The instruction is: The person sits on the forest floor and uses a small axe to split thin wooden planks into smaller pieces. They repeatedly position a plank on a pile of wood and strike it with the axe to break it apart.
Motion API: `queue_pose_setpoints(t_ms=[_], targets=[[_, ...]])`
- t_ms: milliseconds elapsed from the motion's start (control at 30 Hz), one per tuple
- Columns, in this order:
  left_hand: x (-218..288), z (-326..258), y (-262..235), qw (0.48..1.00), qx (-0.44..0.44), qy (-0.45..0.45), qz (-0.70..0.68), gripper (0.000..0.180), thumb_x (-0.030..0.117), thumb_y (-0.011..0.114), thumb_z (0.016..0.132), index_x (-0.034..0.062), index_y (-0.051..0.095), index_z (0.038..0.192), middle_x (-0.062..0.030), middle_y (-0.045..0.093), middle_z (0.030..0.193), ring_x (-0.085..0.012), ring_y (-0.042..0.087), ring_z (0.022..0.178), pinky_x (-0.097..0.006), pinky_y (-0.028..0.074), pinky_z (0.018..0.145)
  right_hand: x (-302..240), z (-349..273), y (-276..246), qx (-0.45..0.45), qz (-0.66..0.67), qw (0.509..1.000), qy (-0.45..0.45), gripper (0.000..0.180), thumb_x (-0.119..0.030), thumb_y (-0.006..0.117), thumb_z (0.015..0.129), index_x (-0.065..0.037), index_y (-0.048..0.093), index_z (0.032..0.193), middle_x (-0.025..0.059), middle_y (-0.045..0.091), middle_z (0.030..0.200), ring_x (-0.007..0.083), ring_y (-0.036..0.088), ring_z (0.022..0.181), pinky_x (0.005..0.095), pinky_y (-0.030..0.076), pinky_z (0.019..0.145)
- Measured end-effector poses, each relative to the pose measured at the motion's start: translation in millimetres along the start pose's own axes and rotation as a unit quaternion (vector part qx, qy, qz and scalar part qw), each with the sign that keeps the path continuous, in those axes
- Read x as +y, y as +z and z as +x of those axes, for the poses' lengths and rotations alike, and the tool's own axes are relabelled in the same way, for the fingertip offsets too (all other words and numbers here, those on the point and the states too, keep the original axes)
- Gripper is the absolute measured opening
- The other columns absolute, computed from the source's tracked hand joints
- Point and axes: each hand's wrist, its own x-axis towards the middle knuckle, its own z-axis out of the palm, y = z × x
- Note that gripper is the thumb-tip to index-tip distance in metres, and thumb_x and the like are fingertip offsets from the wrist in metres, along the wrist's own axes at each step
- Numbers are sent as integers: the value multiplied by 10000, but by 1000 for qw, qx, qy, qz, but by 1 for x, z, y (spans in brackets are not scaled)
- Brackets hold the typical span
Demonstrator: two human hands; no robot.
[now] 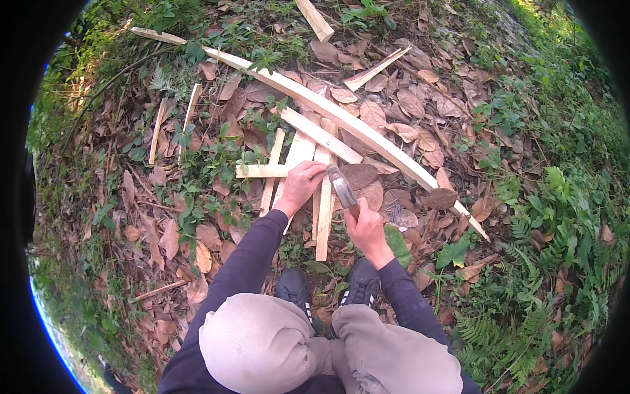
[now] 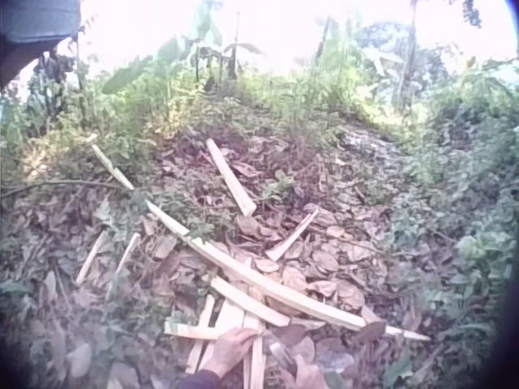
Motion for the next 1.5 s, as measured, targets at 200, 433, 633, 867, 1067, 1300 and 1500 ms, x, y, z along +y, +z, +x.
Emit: queue_pose_setpoints(t_ms=[200, 433, 633, 867, 1067, 1300, 1500], targets=[[-2, -2, 1, 1000, 15, -5, -5, 128, 65, 784, 833, 51, 757, 958, -92, 749, 974, -272, 717, 910, -370, 589, 795, 6, -3, 6, -68, -47, 995, 51, 247, -217, 633, 994, 1, 520, 1018, 276, 664, 741, 495, 666, 704, 569, 504, 586], [-4, -2, 1, 1000, 16, 5, 3, 130, 63, 785, 827, 46, 754, 952, -87, 749, 972, -270, 713, 883, -368, 584, 783, -9, -4, 4, 1, 17, 999, 42, 220, -171, 642, 991, 16, 527, 1011, 286, 634, 707, 485, 665, 684, 520, 487, 558], [1, -2, 0, 999, 20, 18, 24, 100, 94, 776, 842, 60, 747, 931, -77, 745, 955, -267, 710, 875, -367, 585, 769, -13, 4, 4, -13, 11, 999, 43, 238, -181, 627, 992, 28, 524, 1039, 300, 634, 706, 498, 660, 701, 532, 491, 575], [-3, 0, 3, 999, 16, 19, 30, 94, 127, 777, 848, 78, 746, 922, -55, 744, 951, -253, 709, 866, -363, 585, 751, -13, 4, 0, 2, 4, 999, 40, 245, -195, 611, 1005, 32, 526, 1041, 295, 652, 731, 493, 668, 704, 544, 502, 589], [0, -3, 5, 999, 25, 20, 19, 76, 127, 765, 863, 80, 747, 919, -47, 740, 941, -246, 704, 859, -360, 582, 744, -10, 14, -2, -46, -56, 995, 70, 257, -203, 642, 1005, 30, 545, 1057, 281, 649, 711, 473, 682, 703, 520, 501, 569], [0, -1, 6, 999, 28, 17, 17, 74, 129, 760, 863, 80, 745, 916, -51, 743, 942, -252, 706, 867, -362, 581, 747, -4, 14, 7, -22, -45, 998, 48, 244, -175, 634, 1001, 38, 546, 1081, 289, 657, 722, 480, 676, 692, 515, 511, 576], [-6, -2, 5, 999, 33, 15, 21, 91, 132, 775, 847, 89, 757, 925, -43, 749, 946, -245, 712, 851, -358, 590, 750, -22, 8, -1, 26, 23, 999, 24, 254, -191, 627, 994, 31, 539, 1082, 297, 661, 742, 489, 679, 727, 547, 512, 595]])
